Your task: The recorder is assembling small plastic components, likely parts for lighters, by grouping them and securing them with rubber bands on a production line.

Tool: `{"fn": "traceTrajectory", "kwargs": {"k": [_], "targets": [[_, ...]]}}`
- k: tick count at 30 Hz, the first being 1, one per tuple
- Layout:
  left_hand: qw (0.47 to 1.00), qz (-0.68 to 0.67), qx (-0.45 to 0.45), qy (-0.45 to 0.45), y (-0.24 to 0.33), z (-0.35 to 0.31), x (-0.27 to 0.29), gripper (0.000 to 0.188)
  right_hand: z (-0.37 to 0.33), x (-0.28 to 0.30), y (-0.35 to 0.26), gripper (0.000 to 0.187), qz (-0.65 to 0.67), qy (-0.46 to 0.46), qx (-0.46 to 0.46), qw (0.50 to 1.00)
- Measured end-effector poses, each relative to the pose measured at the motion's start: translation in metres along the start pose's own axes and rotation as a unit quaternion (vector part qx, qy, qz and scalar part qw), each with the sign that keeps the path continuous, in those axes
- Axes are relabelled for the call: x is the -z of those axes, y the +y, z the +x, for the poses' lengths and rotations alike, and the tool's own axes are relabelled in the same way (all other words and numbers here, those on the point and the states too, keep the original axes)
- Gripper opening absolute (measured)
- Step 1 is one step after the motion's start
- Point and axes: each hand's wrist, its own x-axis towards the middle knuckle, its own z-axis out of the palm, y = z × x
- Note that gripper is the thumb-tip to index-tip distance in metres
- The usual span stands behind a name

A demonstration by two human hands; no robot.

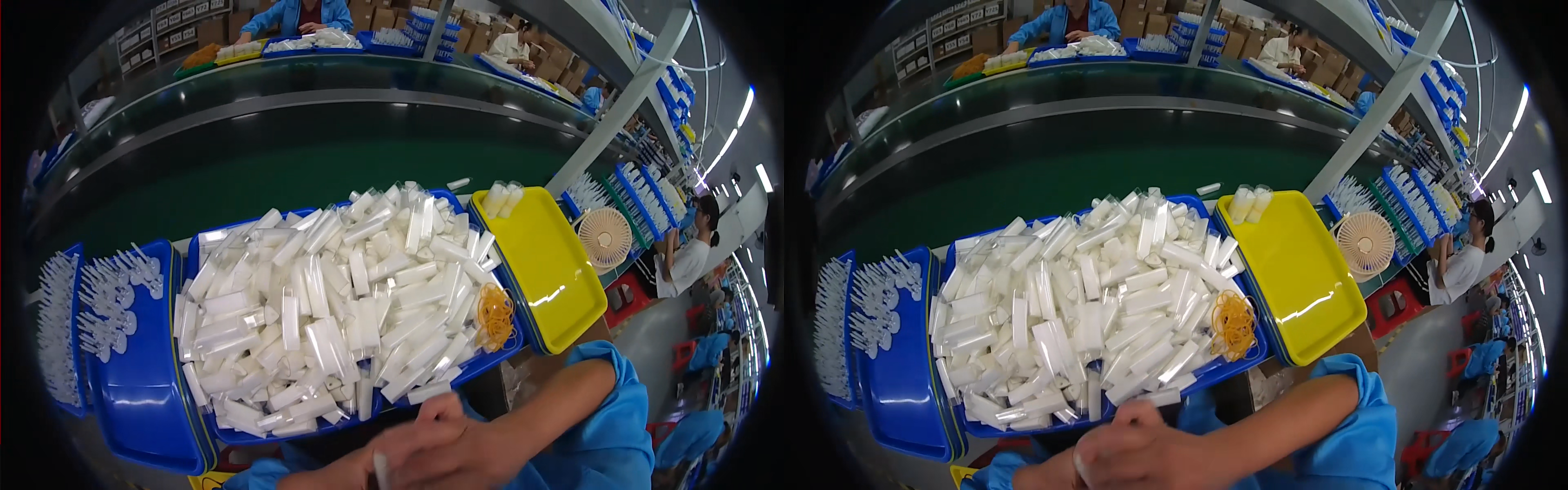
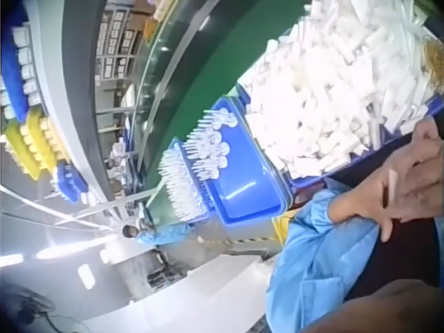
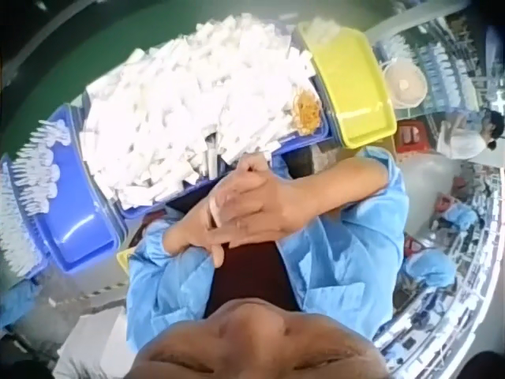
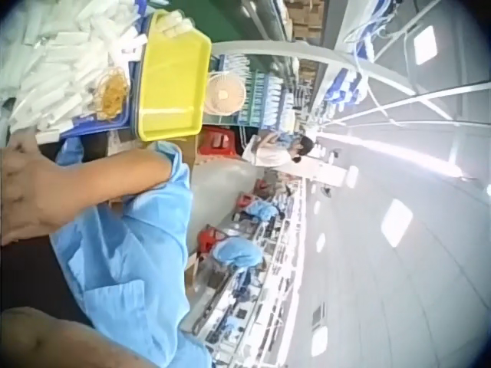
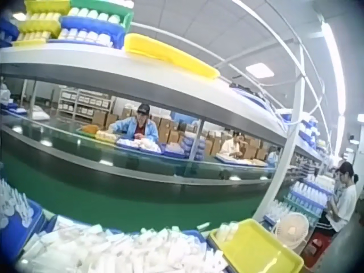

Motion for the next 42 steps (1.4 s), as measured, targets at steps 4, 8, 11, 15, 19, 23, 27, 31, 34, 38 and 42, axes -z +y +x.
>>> {"fn": "traceTrajectory", "kwargs": {"k": [4, 8, 11, 15, 19, 23, 27, 31, 34, 38, 42], "targets": [[0.990, -0.054, 0.120, -0.048, 0.009, -0.003, 0.007, 0.046, 0.035, 0.055, 0.025, 0.024, 0.002, -0.253, -0.203, 0.946], [0.998, 0.055, 0.022, -0.014, 0.005, -0.002, 0.007, 0.031, 0.054, 0.163, 0.163, 0.032, -0.452, -0.181, -0.211, 0.847], [0.998, 0.002, 0.041, -0.037, 0.007, 0.004, 0.005, 0.024, 0.033, 0.255, 0.246, 0.040, -0.617, -0.338, -0.456, 0.545], [0.994, -0.075, 0.073, -0.040, 0.006, 0.001, 0.006, 0.022, 0.009, 0.277, 0.308, 0.027, -0.557, -0.455, -0.545, 0.432], [0.994, 0.090, 0.020, -0.060, 0.002, -0.005, 0.013, 0.025, 0.000, 0.264, 0.340, 0.029, -0.544, -0.495, -0.517, 0.437], [0.992, 0.123, -0.022, 0.003, 0.010, 0.002, 0.007, 0.031, -0.004, 0.278, 0.352, 0.026, -0.544, -0.550, -0.448, 0.448], [0.992, 0.128, -0.011, 0.016, 0.008, 0.002, 0.007, 0.031, 0.040, 0.274, 0.305, 0.026, -0.525, -0.403, -0.479, 0.577], [0.991, 0.122, 0.034, 0.032, 0.006, 0.002, 0.010, 0.029, 0.074, 0.242, 0.238, 0.020, -0.416, -0.169, -0.296, 0.843], [0.989, 0.115, 0.074, 0.049, 0.004, -0.002, 0.009, 0.027, 0.091, 0.177, 0.151, 0.019, -0.316, -0.200, -0.225, 0.900], [0.985, 0.133, 0.085, 0.069, -0.001, 0.003, 0.005, 0.026, 0.067, 0.121, 0.095, 0.028, -0.378, -0.331, -0.146, 0.852], [0.978, 0.171, 0.077, 0.096, -0.004, 0.003, -0.003, 0.024, 0.023, 0.115, 0.080, 0.026, -0.389, -0.196, -0.173, 0.883]]}}
